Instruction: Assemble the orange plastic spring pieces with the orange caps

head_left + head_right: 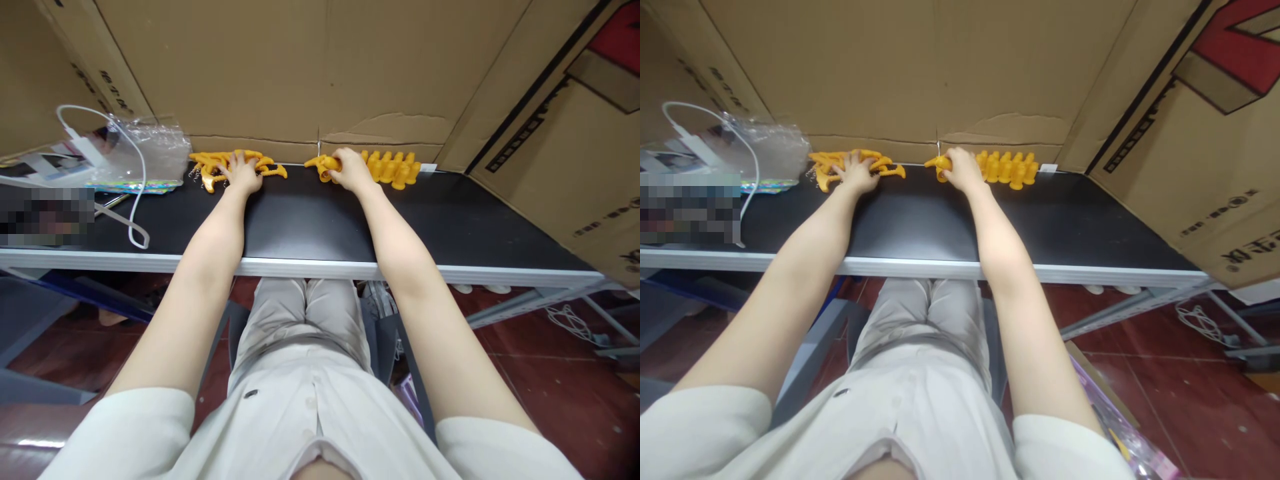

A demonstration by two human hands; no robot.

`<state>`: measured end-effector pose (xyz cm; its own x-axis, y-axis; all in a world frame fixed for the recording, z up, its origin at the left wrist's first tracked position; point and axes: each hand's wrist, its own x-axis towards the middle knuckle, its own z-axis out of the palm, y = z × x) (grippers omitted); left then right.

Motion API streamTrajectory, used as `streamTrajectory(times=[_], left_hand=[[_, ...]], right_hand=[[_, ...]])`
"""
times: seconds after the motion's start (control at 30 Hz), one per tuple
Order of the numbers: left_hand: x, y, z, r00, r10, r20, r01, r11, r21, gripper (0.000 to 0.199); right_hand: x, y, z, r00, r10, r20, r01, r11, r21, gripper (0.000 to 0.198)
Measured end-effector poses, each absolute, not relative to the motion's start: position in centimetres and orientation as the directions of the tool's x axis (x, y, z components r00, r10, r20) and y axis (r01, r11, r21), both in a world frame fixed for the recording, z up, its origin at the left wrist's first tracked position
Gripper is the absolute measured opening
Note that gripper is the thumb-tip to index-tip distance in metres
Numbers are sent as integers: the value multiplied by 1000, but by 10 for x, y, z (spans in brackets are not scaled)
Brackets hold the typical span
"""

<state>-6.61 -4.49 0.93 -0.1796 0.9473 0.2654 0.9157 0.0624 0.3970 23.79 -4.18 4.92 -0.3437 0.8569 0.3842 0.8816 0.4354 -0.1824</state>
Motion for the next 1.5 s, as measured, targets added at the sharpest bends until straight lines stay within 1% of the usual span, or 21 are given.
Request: streamTrajectory(times=[0.07,0.13,0.2,0.3,0.37,0.43,0.53,0.6,0.67,0.73,0.77,0.87,0.93,1.0,1.07,1.17,1.23,1.3,1.37,1.4,1.5], left_hand=[[-64,-38,5,-103,955,279,926,-10,378,84],[-61,-30,0,-64,962,265,927,-41,373,88],[-59,-24,-3,-57,968,246,933,-36,359,86],[-57,-21,-4,-65,960,274,942,-31,334,77],[-56,-20,-3,-66,951,302,943,-39,329,70],[-54,-19,-3,-47,950,308,939,-63,337,59],[-49,-15,-3,-6,949,314,926,-113,360,32],[-44,-13,-3,-21,940,342,911,-123,394,17],[-38,-12,0,-79,927,367,882,-107,460,10],[-31,-13,5,-143,920,364,814,-100,573,8],[-28,-14,8,-168,919,356,755,-112,646,10],[-20,-15,19,-236,915,328,479,-184,859,23],[-17,-13,23,-274,919,284,301,-199,933,29],[-17,-10,25,-285,929,235,192,-185,964,32],[-17,-9,25,-268,937,223,138,-191,972,32],[-13,-16,26,-214,946,245,125,-223,967,24],[-6,-27,31,-200,951,234,96,-219,971,16],[3,-40,38,-235,956,177,-11,-184,983,12],[12,-54,45,-276,955,110,-160,-159,974,16],[15,-59,48,-281,955,96,-196,-155,968,18],[22,-70,53,-295,952,76,-195,-138,971,20]], right_hand=[[229,-47,50,-393,850,352,868,469,-163,43],[224,-51,51,-426,841,333,856,494,-153,43],[221,-54,53,-447,834,323,846,512,-150,43],[220,-54,52,-460,825,329,835,527,-154,40],[221,-53,51,-460,821,339,832,532,-159,40],[221,-52,50,-458,819,346,830,533,-162,41],[223,-51,49,-449,821,353,835,526,-163,43],[224,-50,48,-445,822,356,837,523,-162,44],[224,-49,48,-446,822,354,838,523,-159,45],[224,-48,47,-450,823,347,837,524,-158,43],[223,-48,47,-452,823,344,836,525,-158,42],[220,-49,46,-462,821,335,830,534,-163,41],[217,-51,45,-472,815,335,823,544,-164,41],[214,-54,45,-482,808,338,818,553,-155,40],[211,-57,45,-493,805,330,817,558,-143,38],[209,-62,47,-502,812,296,818,558,-142,36],[208,-64,49,-503,819,275,819,553,-151,36],[208,-66,51,-497,829,258,825,543,-157,35],[209,-67,53,-476,843,249,839,520,-157,34],[209,-67,54,-460,852,247,850,504,-154,33],[211,-69,56,-412,878,243,883,450,-132,30]])
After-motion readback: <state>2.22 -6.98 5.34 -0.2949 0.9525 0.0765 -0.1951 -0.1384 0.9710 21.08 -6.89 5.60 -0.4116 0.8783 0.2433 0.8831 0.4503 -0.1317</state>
